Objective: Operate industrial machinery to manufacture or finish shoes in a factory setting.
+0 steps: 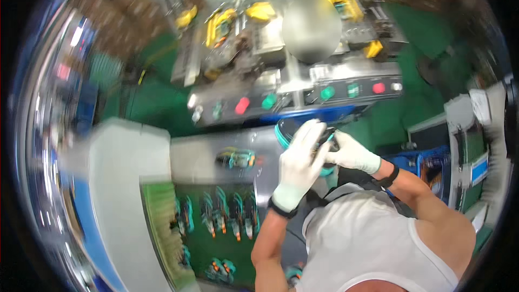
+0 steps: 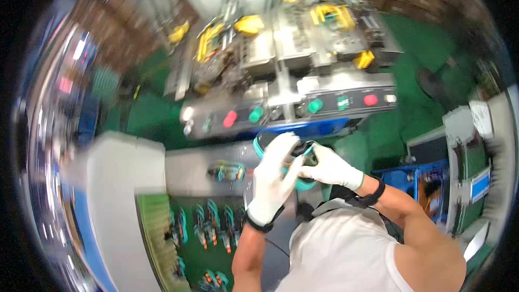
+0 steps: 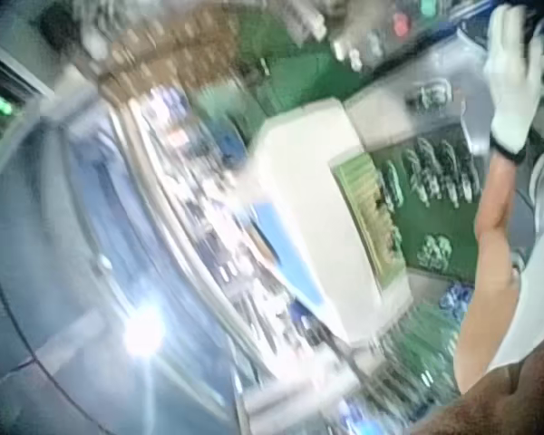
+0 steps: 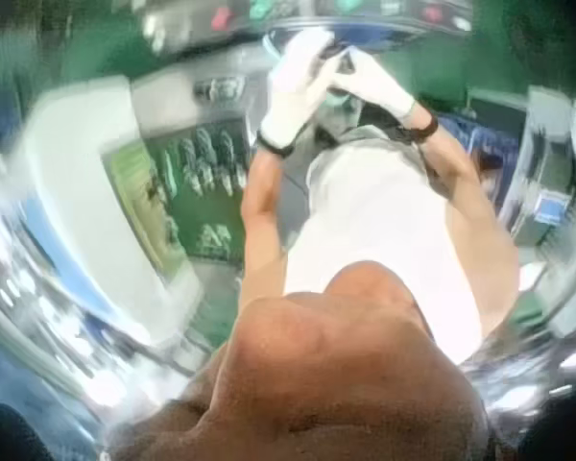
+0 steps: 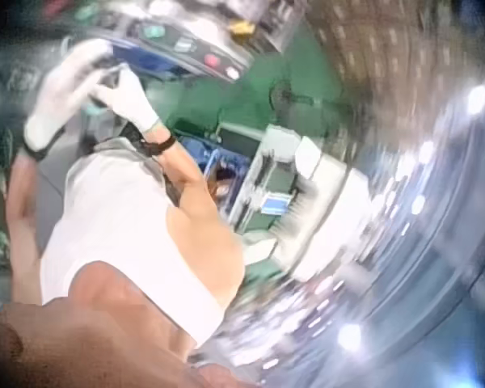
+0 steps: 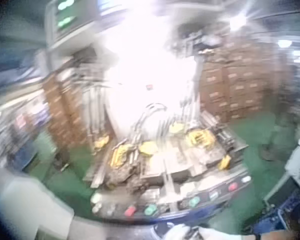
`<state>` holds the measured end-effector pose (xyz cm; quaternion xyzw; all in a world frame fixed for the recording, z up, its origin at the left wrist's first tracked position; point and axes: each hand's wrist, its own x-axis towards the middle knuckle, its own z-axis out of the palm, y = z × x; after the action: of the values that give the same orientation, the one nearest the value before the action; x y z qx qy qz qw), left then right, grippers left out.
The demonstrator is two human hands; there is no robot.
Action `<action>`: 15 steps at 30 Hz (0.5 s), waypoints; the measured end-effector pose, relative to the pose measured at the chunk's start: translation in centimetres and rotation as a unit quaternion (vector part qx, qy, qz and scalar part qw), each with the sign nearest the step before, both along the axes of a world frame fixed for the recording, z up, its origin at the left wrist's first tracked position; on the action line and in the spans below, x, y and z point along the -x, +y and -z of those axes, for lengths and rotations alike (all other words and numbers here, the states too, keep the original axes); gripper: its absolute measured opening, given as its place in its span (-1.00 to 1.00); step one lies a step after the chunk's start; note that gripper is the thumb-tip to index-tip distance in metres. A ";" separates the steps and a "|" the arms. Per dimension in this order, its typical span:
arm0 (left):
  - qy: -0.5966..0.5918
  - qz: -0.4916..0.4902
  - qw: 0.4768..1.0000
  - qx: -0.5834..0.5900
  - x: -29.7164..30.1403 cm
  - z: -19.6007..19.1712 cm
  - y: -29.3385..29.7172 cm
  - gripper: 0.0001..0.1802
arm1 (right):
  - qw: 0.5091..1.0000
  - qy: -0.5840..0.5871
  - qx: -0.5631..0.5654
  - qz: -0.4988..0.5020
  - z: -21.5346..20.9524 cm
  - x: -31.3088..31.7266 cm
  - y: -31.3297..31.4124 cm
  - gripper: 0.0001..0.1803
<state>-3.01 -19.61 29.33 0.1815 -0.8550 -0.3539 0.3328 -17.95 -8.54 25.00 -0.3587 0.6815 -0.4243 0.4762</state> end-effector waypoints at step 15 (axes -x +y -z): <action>-0.037 0.101 0.993 0.043 42.9 5.2 -15.3 -0.63 | 0.786 -0.324 0.287 0.442 -0.7 21.9 10.3 -0.30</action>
<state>-45.93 -34.87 24.15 0.0927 -0.8953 -0.3416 0.2707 -39.82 1.71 25.74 0.0206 0.4185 -0.8555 0.3042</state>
